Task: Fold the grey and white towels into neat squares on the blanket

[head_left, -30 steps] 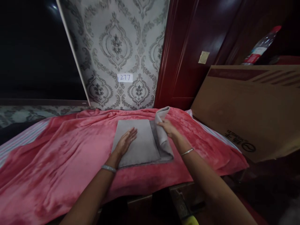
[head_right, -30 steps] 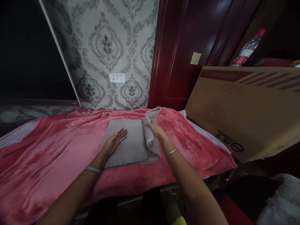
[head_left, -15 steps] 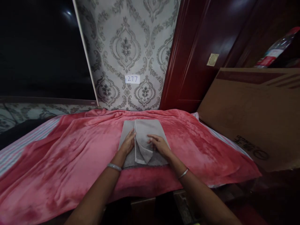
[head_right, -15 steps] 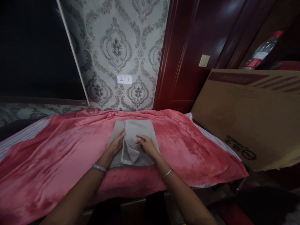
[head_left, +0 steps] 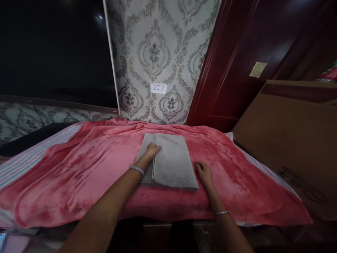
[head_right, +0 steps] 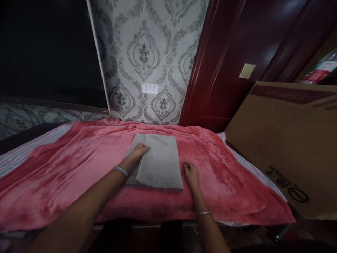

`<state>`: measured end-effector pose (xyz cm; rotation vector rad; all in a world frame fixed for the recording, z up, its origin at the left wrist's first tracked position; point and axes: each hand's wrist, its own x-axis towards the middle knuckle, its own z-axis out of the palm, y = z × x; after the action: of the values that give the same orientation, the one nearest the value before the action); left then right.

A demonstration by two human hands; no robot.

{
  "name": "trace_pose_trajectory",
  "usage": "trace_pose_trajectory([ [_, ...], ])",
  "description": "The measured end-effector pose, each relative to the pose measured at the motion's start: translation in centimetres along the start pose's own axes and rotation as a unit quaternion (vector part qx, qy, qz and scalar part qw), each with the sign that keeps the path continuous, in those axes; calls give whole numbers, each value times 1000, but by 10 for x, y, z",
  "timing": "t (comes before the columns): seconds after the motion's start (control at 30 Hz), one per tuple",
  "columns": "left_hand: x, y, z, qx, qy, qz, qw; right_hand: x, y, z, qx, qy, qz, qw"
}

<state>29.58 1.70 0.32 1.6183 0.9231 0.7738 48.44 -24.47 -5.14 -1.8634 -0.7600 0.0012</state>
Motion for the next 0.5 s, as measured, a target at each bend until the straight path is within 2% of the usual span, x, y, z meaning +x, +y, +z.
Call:
trace_pose_trajectory([
  [0.17,0,18,4,88,23,-2,996,0,4,4,-23,-11,-13,1000],
  [0.33,2,34,-11,157,65,10,985,-1,5,2,-30,-8,-21,999],
  [0.5,2,39,-30,235,22,-40,971,-1,5,2,-32,-2,-29,999],
])
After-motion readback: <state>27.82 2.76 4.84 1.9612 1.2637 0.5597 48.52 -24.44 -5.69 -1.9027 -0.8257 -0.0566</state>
